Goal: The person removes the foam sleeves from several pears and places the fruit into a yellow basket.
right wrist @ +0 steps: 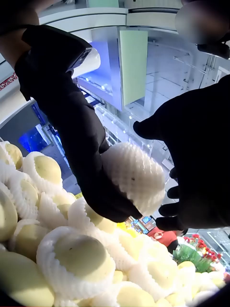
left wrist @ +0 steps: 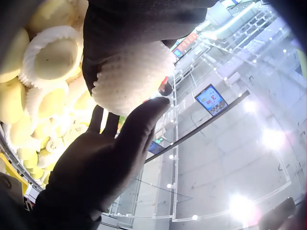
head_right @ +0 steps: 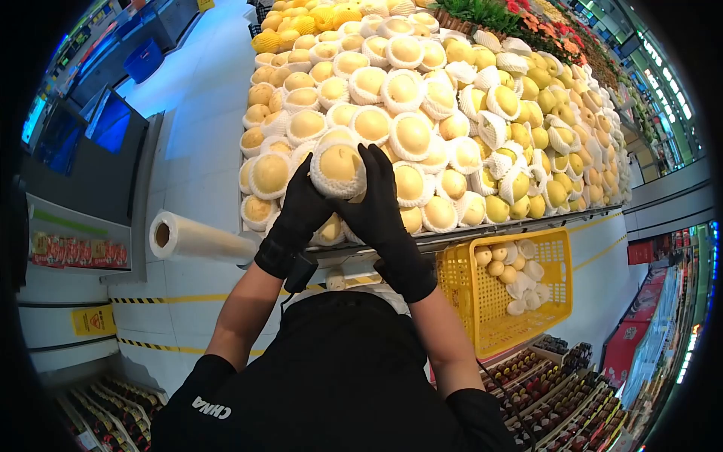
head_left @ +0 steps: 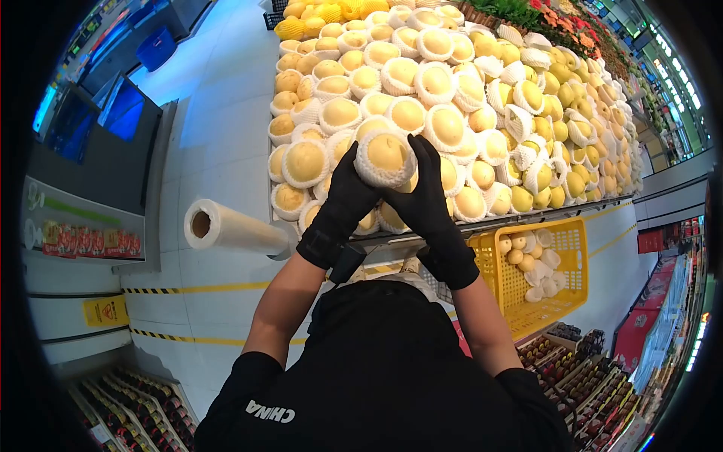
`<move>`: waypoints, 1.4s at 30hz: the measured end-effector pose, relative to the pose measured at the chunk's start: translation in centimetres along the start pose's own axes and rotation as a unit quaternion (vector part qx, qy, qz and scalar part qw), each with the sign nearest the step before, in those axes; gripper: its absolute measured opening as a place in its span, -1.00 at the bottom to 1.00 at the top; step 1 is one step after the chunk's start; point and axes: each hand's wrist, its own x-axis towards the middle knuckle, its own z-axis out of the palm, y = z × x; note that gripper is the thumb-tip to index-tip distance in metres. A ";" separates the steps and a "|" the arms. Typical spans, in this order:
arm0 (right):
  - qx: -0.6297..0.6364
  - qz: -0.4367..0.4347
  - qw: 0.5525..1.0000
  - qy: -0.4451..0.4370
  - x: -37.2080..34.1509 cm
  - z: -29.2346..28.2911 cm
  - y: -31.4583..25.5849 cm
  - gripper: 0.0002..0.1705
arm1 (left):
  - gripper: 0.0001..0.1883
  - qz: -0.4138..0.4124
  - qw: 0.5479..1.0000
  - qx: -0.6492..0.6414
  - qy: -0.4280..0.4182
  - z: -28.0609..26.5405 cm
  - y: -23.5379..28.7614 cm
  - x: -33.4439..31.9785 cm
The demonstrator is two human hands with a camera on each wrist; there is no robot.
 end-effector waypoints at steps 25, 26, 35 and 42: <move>0.248 0.109 0.963 -0.003 0.5 2.1 1.3 0.09 | -0.45 -0.278 0.827 -0.480 -0.096 -0.3 1.3 0.8; 0.237 0.110 0.965 -0.014 0.7 2.0 1.4 0.11 | -0.45 -0.275 0.832 -0.472 -0.092 -0.2 1.1 1.0; 0.208 0.159 0.964 -0.047 1.9 -0.3 4.3 -0.01 | -0.40 -0.165 0.936 -0.309 0.012 0.8 -0.2 4.8; 0.214 0.200 0.955 -0.052 4.0 -4.0 6.9 -0.28 | -0.29 -0.104 0.985 -0.094 0.101 -1.5 2.3 9.9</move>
